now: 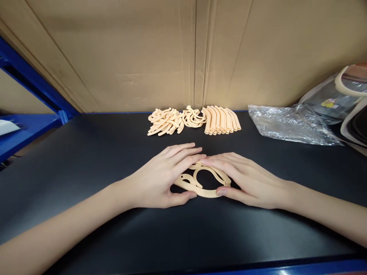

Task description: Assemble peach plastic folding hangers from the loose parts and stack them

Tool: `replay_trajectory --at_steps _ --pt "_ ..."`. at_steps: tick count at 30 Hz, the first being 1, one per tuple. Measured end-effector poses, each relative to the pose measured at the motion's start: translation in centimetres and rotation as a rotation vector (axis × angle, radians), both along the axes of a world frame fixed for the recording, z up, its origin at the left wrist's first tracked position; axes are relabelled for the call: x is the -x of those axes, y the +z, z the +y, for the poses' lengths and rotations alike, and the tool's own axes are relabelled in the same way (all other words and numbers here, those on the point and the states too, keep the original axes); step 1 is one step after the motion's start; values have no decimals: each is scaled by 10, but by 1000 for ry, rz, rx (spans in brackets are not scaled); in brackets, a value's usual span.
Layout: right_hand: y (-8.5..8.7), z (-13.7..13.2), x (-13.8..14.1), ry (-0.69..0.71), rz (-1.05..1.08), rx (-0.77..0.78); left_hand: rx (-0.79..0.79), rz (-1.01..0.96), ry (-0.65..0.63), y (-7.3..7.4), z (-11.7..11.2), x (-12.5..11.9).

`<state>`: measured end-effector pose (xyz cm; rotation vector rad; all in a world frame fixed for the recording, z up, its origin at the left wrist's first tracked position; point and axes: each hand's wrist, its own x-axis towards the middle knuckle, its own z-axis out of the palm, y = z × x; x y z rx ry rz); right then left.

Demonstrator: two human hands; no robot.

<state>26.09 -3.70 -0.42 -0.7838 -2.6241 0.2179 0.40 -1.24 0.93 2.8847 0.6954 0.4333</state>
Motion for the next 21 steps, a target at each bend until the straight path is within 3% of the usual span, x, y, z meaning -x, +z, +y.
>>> replay_trajectory --at_steps 7,13,18,21 --pt "4 1 -6 -72 21 -79 102 142 128 19 10 12" --pt "2 4 -6 -148 0 -92 189 281 290 40 36 52" --pt "-5 7 -6 -193 -89 2 172 288 492 44 50 89" --pt "-7 8 -7 -186 -124 -11 188 286 514 42 55 97"
